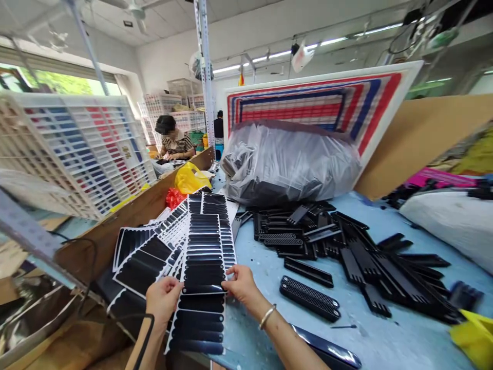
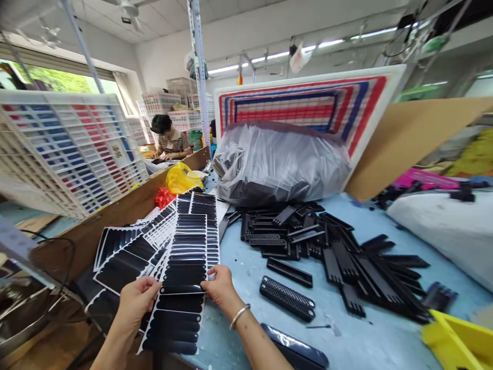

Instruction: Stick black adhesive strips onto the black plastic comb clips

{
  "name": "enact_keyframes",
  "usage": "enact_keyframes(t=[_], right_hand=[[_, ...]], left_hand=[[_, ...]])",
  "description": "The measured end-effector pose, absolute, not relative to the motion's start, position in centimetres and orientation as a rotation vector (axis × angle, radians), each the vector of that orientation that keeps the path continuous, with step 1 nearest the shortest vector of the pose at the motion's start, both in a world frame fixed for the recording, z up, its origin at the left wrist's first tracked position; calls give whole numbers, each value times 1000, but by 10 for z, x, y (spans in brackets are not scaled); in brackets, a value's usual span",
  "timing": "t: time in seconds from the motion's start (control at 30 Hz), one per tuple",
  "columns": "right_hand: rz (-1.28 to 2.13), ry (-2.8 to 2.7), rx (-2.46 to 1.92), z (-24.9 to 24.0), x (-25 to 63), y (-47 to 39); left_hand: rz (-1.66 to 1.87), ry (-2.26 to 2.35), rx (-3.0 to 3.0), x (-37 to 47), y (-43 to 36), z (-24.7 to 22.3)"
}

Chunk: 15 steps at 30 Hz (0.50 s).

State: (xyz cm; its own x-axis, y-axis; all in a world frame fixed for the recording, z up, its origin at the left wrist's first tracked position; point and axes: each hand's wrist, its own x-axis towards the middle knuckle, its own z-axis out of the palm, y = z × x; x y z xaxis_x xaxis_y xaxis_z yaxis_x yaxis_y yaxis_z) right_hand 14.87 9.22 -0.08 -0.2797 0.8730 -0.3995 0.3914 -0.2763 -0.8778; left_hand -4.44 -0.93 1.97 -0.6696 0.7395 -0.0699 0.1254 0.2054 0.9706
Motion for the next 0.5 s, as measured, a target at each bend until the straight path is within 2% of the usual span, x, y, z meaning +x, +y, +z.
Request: enact_keyframes(t=[0.13,0.33,0.5], right_hand=[[1635,-1443,-1472,2,159,91],[1694,-1325,-1293,20,168,81],[1598,-1353,-1270,27,149,65]], left_hand=[[1502,1750,791,-37,-14,16],[1641,1337,356,-26,-18,34],[1566,1333,320,-20,-24,29]])
